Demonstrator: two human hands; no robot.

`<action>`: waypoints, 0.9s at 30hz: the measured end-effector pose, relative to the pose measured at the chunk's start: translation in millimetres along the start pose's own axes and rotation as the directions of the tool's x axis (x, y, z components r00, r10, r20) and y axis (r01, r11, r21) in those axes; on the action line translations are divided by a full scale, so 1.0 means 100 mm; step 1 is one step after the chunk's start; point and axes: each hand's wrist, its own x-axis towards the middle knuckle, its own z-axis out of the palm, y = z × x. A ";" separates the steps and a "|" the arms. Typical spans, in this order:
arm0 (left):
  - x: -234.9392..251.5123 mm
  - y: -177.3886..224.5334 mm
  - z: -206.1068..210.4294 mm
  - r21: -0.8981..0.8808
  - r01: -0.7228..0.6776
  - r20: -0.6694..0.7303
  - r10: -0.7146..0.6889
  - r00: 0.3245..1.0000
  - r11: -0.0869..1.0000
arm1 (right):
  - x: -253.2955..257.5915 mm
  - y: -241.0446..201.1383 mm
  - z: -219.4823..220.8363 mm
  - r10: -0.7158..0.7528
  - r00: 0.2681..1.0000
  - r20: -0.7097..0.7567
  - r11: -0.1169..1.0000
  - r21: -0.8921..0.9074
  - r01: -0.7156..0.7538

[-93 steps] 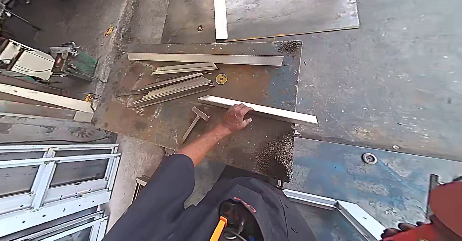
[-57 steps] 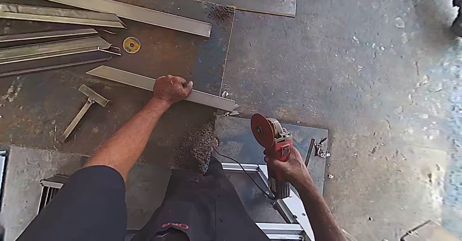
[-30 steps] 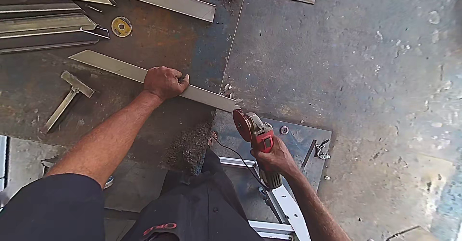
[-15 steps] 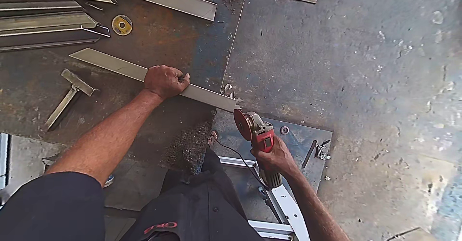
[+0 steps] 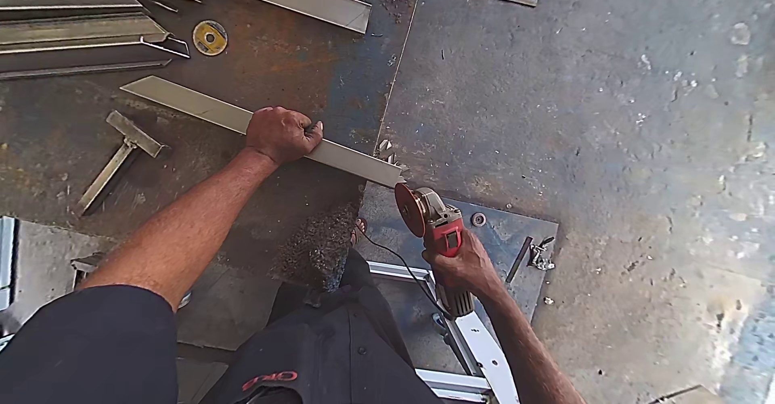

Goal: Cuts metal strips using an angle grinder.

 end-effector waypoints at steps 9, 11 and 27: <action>-0.01 0.01 -0.02 -0.005 0.002 -0.001 -0.002 1.000 1.000 | 0.02 -0.03 -0.02 -0.004 1.000 0.007 1.000 -0.020 0.004; -0.01 0.00 -0.01 -0.008 0.000 -0.009 0.000 1.000 1.000 | 0.02 -0.05 -0.02 -0.002 1.000 0.014 0.999 -0.040 0.003; -0.01 0.01 -0.03 -0.014 0.003 0.008 -0.003 1.000 1.000 | 0.00 -0.07 -0.07 -0.022 0.999 -0.038 0.999 -0.038 0.020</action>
